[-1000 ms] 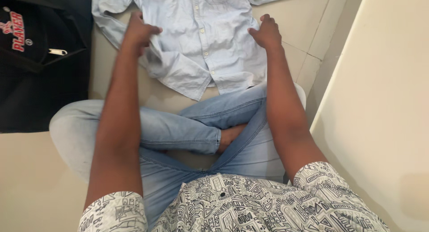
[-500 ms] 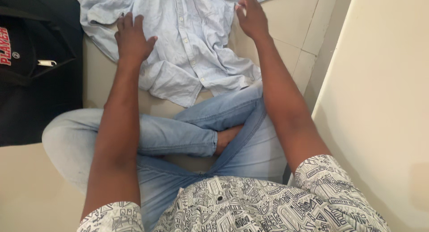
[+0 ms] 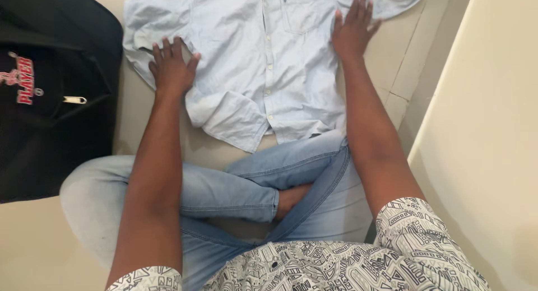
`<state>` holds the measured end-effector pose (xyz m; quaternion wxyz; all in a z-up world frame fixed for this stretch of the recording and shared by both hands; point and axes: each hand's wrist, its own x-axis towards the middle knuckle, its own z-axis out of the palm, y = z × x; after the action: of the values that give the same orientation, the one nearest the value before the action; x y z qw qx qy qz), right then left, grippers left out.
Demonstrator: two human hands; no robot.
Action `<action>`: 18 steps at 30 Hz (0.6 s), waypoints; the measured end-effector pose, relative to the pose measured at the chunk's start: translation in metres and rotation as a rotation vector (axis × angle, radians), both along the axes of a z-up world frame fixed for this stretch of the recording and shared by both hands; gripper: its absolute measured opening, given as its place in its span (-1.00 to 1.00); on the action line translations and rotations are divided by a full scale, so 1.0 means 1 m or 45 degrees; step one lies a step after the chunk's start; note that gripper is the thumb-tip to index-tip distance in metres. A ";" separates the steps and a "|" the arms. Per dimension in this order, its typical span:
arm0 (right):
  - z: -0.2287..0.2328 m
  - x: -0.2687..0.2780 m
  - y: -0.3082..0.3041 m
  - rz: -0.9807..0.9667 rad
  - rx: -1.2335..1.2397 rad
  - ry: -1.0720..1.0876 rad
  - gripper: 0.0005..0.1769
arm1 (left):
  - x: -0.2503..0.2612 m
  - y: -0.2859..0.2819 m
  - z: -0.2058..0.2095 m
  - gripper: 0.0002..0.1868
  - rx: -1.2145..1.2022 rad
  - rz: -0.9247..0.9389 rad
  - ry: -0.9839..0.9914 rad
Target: The person sits cross-legged on the floor and buttons a light blue long-sleeved shirt laid out in front of them. They smooth the fabric and fasten the buttons sequentially from the bottom to the top of the shirt placket.
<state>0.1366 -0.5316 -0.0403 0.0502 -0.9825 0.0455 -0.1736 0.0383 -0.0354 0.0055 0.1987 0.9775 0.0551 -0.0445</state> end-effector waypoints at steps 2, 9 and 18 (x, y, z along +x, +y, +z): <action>-0.002 -0.007 0.012 0.071 0.000 0.007 -0.29 | -0.003 -0.008 0.002 -0.17 0.108 -0.026 -0.153; -0.003 -0.029 0.069 0.552 -0.121 0.030 -0.35 | -0.011 -0.036 0.031 -0.02 0.019 0.252 -0.072; 0.003 -0.056 -0.036 -0.177 0.675 0.212 -0.60 | -0.035 -0.028 0.032 -0.01 -0.160 0.304 0.492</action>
<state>0.0810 -0.5679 -0.0377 0.2894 -0.9405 0.1603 -0.0775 0.0035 -0.0638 0.0379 0.2488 0.9231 0.2044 -0.2104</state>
